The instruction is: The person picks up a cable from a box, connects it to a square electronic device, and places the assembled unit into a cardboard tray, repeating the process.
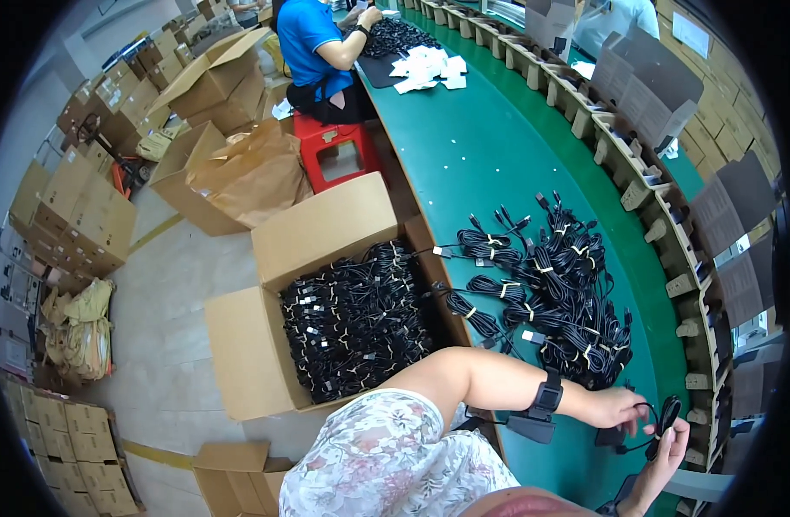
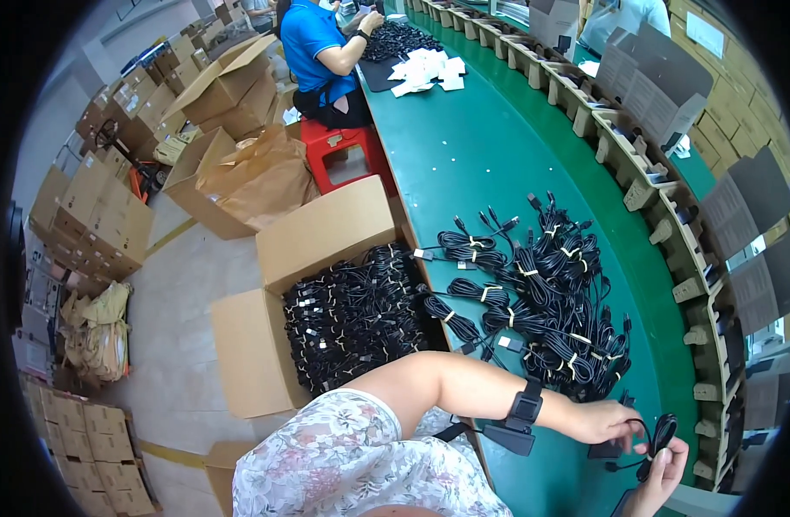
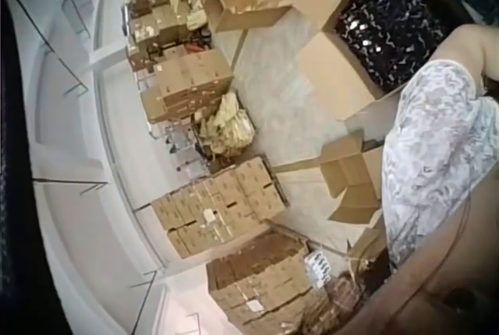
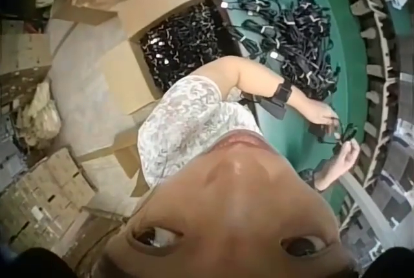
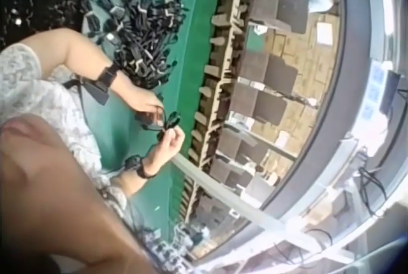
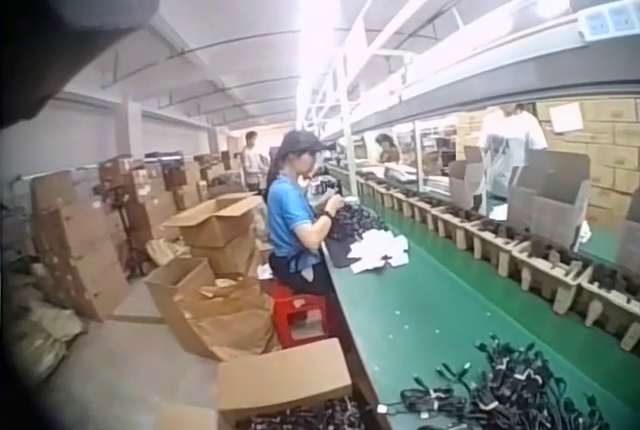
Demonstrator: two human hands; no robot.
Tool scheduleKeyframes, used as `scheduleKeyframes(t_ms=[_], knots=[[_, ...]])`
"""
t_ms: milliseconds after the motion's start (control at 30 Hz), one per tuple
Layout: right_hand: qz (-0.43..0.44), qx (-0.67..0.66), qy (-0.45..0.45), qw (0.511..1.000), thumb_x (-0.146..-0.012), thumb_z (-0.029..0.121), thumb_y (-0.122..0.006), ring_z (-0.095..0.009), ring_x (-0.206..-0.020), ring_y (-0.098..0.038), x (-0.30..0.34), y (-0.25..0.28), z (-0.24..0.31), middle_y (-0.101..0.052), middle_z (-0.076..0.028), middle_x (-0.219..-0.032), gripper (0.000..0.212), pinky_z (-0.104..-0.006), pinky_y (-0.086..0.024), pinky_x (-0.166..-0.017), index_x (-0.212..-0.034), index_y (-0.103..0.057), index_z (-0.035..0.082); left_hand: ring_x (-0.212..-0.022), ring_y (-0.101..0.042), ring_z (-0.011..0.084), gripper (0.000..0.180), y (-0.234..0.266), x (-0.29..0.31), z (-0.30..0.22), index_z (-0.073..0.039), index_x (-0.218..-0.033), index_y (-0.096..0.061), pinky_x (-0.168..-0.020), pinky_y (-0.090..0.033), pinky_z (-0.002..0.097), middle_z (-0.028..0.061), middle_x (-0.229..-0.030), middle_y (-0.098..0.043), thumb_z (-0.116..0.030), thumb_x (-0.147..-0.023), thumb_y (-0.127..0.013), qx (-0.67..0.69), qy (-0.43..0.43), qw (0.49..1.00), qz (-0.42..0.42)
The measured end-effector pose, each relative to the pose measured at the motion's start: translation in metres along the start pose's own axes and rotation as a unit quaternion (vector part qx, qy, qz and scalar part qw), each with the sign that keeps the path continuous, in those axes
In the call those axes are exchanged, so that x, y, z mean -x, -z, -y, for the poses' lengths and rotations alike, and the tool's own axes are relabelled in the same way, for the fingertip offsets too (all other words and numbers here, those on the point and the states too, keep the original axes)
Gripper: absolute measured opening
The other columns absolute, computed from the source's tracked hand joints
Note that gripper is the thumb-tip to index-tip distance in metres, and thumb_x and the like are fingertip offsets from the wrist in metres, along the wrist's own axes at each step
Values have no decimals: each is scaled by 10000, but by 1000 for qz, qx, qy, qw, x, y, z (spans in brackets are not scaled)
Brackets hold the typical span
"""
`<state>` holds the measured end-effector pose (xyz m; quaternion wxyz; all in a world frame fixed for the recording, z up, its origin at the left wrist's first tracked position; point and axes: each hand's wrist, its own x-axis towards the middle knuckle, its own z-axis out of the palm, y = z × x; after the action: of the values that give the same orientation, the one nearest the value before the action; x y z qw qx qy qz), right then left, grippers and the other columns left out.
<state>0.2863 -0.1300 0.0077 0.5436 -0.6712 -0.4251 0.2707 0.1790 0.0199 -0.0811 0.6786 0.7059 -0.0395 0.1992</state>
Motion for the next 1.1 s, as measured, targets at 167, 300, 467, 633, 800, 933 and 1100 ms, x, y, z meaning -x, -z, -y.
scheduleKeyframes(t_ms=[167, 300, 467, 633, 800, 933, 1100], knots=[[-98, 166, 109, 975, -916, 144, -485, -171, -907, -536, -15, -24, -22, -581, -83, -954, 227, -286, -368, -886, -1102, -485, 15, -612, -575, 158, 286, -27, -7, 27, -59, -928, -493, -577, -469, 290, 48, -691, -599, -266, -989, -304, 300, 92, 949, 15], [-98, 419, 308, 848, -898, 149, -491, -288, -1031, -518, -24, -46, 1, -560, -143, -1067, 326, -418, -298, -1007, -1195, -476, 15, -472, -463, 125, 286, -10, -4, 18, -76, -921, -456, -516, -433, 286, 4, -558, -500, -297, -989, -288, 306, 132, 939, 79], [99, 590, 342, 725, -895, 231, -477, -355, -1096, -476, -22, -26, 18, -524, -168, -1144, 391, -538, -193, -1062, -1227, -474, 26, -420, -363, 89, 341, -5, -4, 14, -80, -870, -445, -460, -398, 272, -16, -528, -430, -353, -988, -278, 269, 214, 930, 128], [180, 468, 257, 826, -879, 167, -488, -347, -1063, -490, -15, -17, 15, -525, -161, -1112, 352, -495, -286, -1022, -1188, -477, -2, -391, -299, 82, 404, -3, -2, 11, -90, -759, -483, -413, -331, 278, -16, -516, -398, -404, -968, -336, 299, 233, 920, 101], [145, 448, 95, 877, -861, 122, -521, -343, -995, -513, -6, -7, -9, -536, -171, -1046, 351, -424, -388, -917, -1180, -468, -15, -393, -361, 96, 394, 0, -1, -4, -61, -816, -479, -399, -369, 267, 4, -557, -460, -409, -963, -365, 209, 200, 954, 84], [188, 527, 72, 826, -852, 74, -536, -325, -939, -536, 0, -9, -14, -548, -181, -1017, 350, -359, -428, -821, -1181, -456, -18, -427, -426, 104, 373, 3, 5, -5, -37, -822, -474, -413, -392, 266, 22, -572, -489, -382, -950, -417, 97, 179, 977, 67], [114, 266, 39, 957, -857, 79, -540, -300, -817, -584, 3, -26, -11, -584, -172, -895, 342, -346, -459, -742, -1180, -472, -11, -514, -498, 99, 291, -7, 4, 23, -23, -834, -478, -464, -428, 252, 30, -603, -515, -298, -926, -498, 79, 37, 996, -4]])
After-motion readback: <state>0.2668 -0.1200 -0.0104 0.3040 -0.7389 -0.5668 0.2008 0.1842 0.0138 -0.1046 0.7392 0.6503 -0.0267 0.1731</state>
